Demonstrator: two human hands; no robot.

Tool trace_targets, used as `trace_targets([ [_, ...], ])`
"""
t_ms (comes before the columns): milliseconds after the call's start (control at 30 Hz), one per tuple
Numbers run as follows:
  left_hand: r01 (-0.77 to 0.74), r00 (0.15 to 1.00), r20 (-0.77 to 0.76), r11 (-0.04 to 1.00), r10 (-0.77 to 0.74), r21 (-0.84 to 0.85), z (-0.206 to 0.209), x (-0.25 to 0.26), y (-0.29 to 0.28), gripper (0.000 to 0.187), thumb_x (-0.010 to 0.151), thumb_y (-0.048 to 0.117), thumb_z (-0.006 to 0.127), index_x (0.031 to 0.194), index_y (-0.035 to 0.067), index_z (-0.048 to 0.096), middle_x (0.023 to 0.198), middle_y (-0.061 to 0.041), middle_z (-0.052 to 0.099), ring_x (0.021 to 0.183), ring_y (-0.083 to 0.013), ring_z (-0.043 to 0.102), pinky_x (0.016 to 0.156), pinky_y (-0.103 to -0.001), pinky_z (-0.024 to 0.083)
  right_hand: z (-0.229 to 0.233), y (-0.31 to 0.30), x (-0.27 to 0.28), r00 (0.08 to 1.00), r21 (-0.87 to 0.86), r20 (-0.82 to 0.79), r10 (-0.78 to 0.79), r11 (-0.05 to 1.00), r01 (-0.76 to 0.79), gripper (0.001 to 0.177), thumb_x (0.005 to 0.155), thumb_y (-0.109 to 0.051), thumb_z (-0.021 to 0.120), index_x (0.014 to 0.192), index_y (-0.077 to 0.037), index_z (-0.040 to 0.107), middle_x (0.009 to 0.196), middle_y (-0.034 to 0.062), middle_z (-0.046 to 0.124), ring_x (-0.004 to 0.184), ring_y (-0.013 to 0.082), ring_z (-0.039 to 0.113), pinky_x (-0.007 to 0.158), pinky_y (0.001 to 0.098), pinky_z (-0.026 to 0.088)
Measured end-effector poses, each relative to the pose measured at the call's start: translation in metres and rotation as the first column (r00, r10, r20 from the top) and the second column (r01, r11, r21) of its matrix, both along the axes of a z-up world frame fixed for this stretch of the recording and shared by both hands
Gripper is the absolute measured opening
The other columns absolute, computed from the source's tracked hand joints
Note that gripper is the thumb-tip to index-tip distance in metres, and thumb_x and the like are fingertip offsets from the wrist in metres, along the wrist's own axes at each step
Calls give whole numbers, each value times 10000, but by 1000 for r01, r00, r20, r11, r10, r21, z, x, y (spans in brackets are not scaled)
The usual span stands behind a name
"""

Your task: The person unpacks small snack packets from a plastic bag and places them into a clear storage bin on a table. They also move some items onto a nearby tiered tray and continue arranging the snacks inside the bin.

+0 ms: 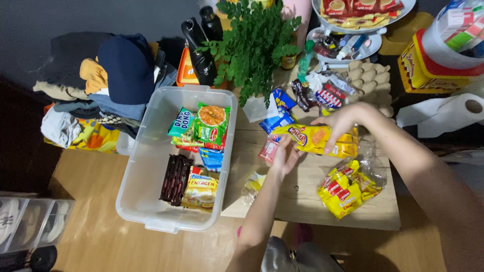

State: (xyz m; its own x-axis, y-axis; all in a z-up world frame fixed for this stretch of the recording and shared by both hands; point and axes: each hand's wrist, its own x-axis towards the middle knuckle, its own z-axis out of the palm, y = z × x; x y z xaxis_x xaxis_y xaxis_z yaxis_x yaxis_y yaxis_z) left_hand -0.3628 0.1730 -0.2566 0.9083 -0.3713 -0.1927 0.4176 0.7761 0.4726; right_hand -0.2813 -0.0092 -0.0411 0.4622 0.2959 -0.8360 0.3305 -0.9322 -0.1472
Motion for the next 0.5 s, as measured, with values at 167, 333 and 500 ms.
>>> trace_targets([
  [167,79,993,-68,960,-100,-270,-12,0,-12,439,1089,377,427,1450,133,491,1440,-87,564,1304,-291,558,1056,-525,487,66,34,0,980,-80,194,-30,996,46,1158,608,-449,957,1560,-179,355,1492,148,526,1333,286,566,1097,385,487],
  [333,-12,989,-145,945,-38,-325,-2,-5,-14,320,1070,361,445,1301,152,518,1460,-85,580,1327,-290,597,1115,-577,465,55,26,-3,838,296,486,-249,949,110,728,681,-282,926,1306,-75,615,1238,163,718,1127,281,703,1003,378,552],
  [500,-194,975,-170,910,140,-366,-51,7,-18,301,1109,300,479,1304,85,560,1434,-109,592,1384,-316,542,1176,-524,451,54,31,-32,555,632,652,-517,774,-22,207,856,-83,733,1042,-109,819,1019,165,763,899,321,738,855,410,568],
])
